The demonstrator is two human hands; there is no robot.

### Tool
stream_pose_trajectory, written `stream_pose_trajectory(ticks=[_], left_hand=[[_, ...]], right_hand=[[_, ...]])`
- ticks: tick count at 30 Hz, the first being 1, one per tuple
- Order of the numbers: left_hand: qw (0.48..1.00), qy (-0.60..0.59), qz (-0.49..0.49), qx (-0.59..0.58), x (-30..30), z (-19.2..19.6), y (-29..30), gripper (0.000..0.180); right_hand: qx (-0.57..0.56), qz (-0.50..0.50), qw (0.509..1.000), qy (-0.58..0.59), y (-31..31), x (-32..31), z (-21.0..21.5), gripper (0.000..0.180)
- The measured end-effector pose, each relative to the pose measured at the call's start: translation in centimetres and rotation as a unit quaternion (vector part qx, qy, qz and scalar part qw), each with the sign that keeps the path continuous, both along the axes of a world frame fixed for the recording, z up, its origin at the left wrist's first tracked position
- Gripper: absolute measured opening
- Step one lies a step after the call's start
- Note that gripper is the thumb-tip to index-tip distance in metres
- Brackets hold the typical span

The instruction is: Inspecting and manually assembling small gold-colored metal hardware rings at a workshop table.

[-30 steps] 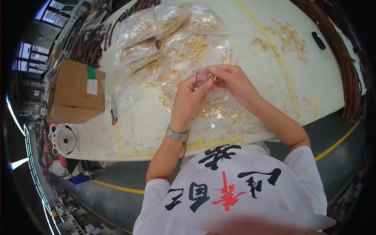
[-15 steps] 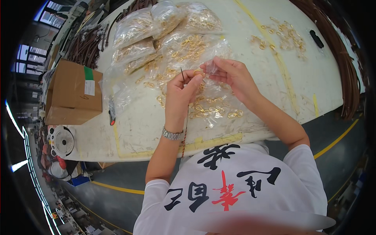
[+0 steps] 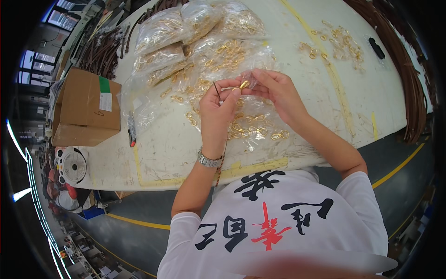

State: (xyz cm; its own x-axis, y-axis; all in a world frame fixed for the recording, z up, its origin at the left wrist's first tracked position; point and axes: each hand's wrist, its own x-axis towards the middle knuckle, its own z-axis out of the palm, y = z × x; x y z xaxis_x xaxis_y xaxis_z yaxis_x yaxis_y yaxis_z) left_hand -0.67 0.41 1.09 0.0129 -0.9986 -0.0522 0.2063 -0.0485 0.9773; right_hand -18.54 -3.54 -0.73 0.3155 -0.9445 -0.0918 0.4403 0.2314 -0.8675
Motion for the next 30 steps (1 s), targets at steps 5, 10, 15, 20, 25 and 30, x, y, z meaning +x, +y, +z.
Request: stream_pose_trajectory(ticks=[5, 10, 15, 20, 25, 30], left_hand=[[0.997, -0.072, 0.026, -0.014, -0.9, -0.4, 0.5, 0.024], [0.995, -0.089, 0.042, -0.017, -1.2, -0.3, 0.8, 0.033], [0.992, -0.114, 0.041, -0.019, -0.9, -0.5, 0.6, 0.041], [0.994, -0.03, -0.106, 0.011, 1.1, 0.4, -1.5, 0.042], [0.996, -0.013, -0.088, 0.027, 5.0, -0.8, -1.2, 0.031], [0.981, 0.079, -0.177, -0.027, 2.4, -2.5, -2.8, 0.016]], right_hand=[[0.026, -0.016, 0.999, -0.016, 0.7, 0.4, -0.5, 0.035], [0.031, -0.007, 0.999, -0.029, 1.3, 0.9, -0.7, 0.034], [0.009, 0.005, 1.0, -0.01, 1.8, 1.2, -0.3, 0.033], [-0.055, 0.006, 0.998, 0.031, 0.3, 0.0, -0.6, 0.037], [-0.076, 0.131, 0.984, 0.092, -0.1, 1.2, 1.4, 0.047], [-0.046, 0.185, 0.972, 0.14, -1.4, -1.4, -0.7, 0.054]])
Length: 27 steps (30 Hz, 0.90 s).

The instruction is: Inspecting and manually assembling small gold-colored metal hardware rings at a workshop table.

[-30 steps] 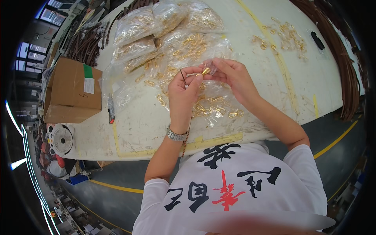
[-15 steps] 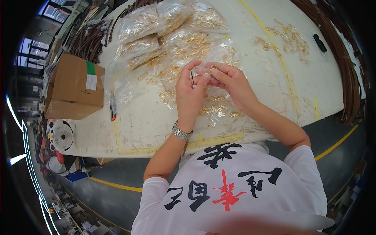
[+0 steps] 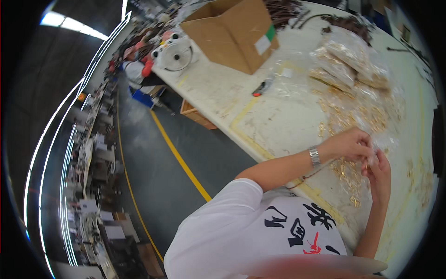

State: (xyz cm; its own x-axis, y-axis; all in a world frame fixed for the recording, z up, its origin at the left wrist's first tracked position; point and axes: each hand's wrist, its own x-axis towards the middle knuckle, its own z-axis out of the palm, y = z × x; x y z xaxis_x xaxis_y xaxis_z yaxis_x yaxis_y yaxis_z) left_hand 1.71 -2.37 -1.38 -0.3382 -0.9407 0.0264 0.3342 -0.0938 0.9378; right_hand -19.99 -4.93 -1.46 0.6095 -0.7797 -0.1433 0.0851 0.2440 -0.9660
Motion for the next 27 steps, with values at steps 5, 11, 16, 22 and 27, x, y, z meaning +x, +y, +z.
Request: stream_pose_trajectory(ticks=[5, 11, 16, 22, 27], left_hand=[[0.942, -0.218, 0.185, -0.174, -0.4, -1.8, 0.7, 0.015], [0.92, -0.188, 0.283, -0.195, -2.4, -2.7, 0.7, 0.014], [0.942, -0.185, 0.225, -0.165, -1.2, -0.4, 1.0, 0.013], [0.958, -0.053, 0.265, -0.098, 1.0, -0.5, -0.7, 0.017], [0.974, -0.131, 0.111, -0.145, 1.0, -0.9, -0.6, 0.024]], right_hand=[[-0.071, -0.037, 0.994, 0.075, 1.4, 0.9, 0.6, 0.031], [-0.289, -0.045, 0.922, 0.254, 2.1, 1.6, -0.1, 0.028], [-0.324, -0.055, 0.908, 0.26, 2.5, 1.5, 0.6, 0.022], [-0.197, -0.04, 0.971, 0.132, -0.1, -1.5, -1.0, 0.022], [-0.07, 0.034, 0.994, 0.083, -0.7, -3.1, 0.1, 0.022]])
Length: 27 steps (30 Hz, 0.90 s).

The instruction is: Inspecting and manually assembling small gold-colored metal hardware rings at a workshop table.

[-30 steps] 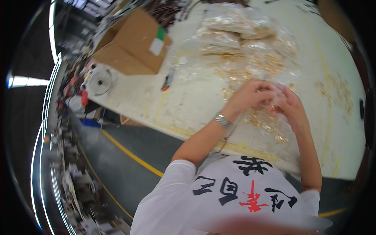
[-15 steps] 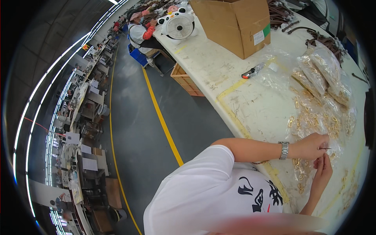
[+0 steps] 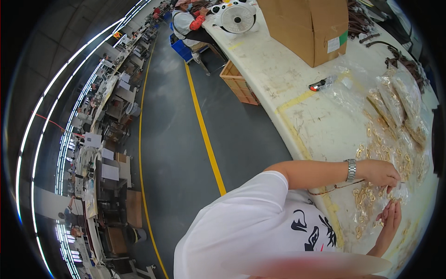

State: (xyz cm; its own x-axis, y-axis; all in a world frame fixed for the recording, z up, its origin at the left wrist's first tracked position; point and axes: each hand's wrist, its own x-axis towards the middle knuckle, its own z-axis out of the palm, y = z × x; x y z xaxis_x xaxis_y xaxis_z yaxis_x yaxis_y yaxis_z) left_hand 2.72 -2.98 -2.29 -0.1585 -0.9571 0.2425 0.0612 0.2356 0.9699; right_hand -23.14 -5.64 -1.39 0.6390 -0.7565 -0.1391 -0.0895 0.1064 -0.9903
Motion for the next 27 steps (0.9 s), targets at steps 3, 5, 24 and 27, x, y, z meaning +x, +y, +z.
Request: stream_pose_trajectory(ticks=[3, 5, 24, 27], left_hand=[[0.974, -0.156, -0.126, -0.101, -1.4, 0.6, -0.2, 0.026], [0.971, -0.183, -0.114, -0.103, 0.8, 2.1, 1.9, 0.029], [0.984, -0.139, -0.086, 0.076, -2.0, 2.6, 3.0, 0.043], [0.985, -0.146, -0.072, 0.065, -2.0, 2.3, 3.0, 0.042]], right_hand=[[0.01, -0.01, 0.998, 0.066, 0.4, -1.6, 0.5, 0.024], [0.02, -0.007, 0.999, 0.049, 0.9, 1.5, 1.0, 0.03], [0.176, -0.008, 0.98, -0.098, 1.0, 2.5, 1.6, 0.023], [0.177, 0.002, 0.981, -0.082, 0.8, 2.3, 1.2, 0.024]])
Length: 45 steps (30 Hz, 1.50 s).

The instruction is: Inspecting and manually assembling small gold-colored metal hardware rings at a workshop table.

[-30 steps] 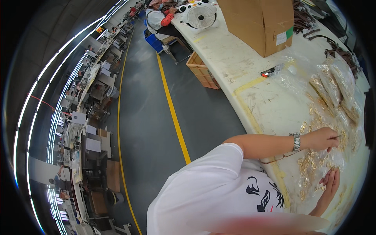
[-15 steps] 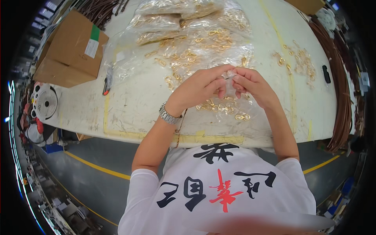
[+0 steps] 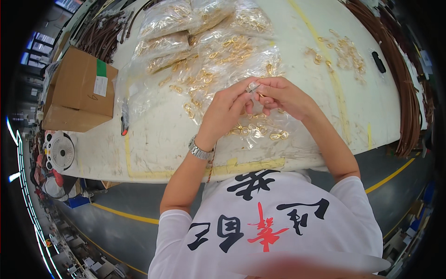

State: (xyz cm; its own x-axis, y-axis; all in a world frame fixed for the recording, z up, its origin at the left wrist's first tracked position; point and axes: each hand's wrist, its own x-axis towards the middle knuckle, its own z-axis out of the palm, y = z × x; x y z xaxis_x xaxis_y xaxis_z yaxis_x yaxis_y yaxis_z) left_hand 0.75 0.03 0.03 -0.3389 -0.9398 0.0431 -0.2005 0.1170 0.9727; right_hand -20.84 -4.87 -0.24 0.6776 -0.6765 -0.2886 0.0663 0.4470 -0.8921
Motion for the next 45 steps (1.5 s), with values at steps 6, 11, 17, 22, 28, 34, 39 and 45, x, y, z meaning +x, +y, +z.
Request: stream_pose_trajectory(ticks=[6, 11, 17, 22, 28, 34, 39, 45], left_hand=[[0.999, -0.031, 0.029, -0.028, -0.3, -0.1, 0.0, 0.041], [1.0, -0.004, 0.02, -0.003, 0.5, -0.9, -0.2, 0.042], [0.995, -0.057, 0.069, -0.032, 0.0, -0.7, 0.0, 0.038], [0.973, -0.127, 0.119, -0.151, -1.0, -1.5, -0.1, 0.032], [0.991, -0.067, 0.114, -0.031, -0.3, 0.3, 0.0, 0.026], [0.993, 0.023, 0.113, 0.005, -0.1, 0.0, -0.5, 0.023], [0.994, 0.007, 0.107, -0.002, -0.3, 0.0, -0.3, 0.022], [0.987, 0.026, 0.157, 0.028, -0.2, 0.2, 0.0, 0.022]], right_hand=[[0.036, 0.064, 0.997, -0.001, -1.0, -0.8, -0.2, 0.026], [0.048, 0.06, 0.997, -0.015, -0.8, -0.4, -0.9, 0.027], [0.039, 0.028, 0.999, 0.001, 0.2, 0.6, -0.6, 0.028], [0.011, 0.007, 1.0, 0.007, 0.0, 0.6, -0.5, 0.029], [0.022, -0.058, 0.992, -0.108, -1.7, -4.2, 0.8, 0.027], [0.123, -0.247, 0.942, -0.19, -3.5, -10.8, -1.7, 0.026], [-0.353, -0.183, 0.85, 0.346, -2.6, -3.1, -1.2, 0.024], [-0.49, -0.149, 0.728, 0.455, -3.5, -0.7, -1.0, 0.022]])
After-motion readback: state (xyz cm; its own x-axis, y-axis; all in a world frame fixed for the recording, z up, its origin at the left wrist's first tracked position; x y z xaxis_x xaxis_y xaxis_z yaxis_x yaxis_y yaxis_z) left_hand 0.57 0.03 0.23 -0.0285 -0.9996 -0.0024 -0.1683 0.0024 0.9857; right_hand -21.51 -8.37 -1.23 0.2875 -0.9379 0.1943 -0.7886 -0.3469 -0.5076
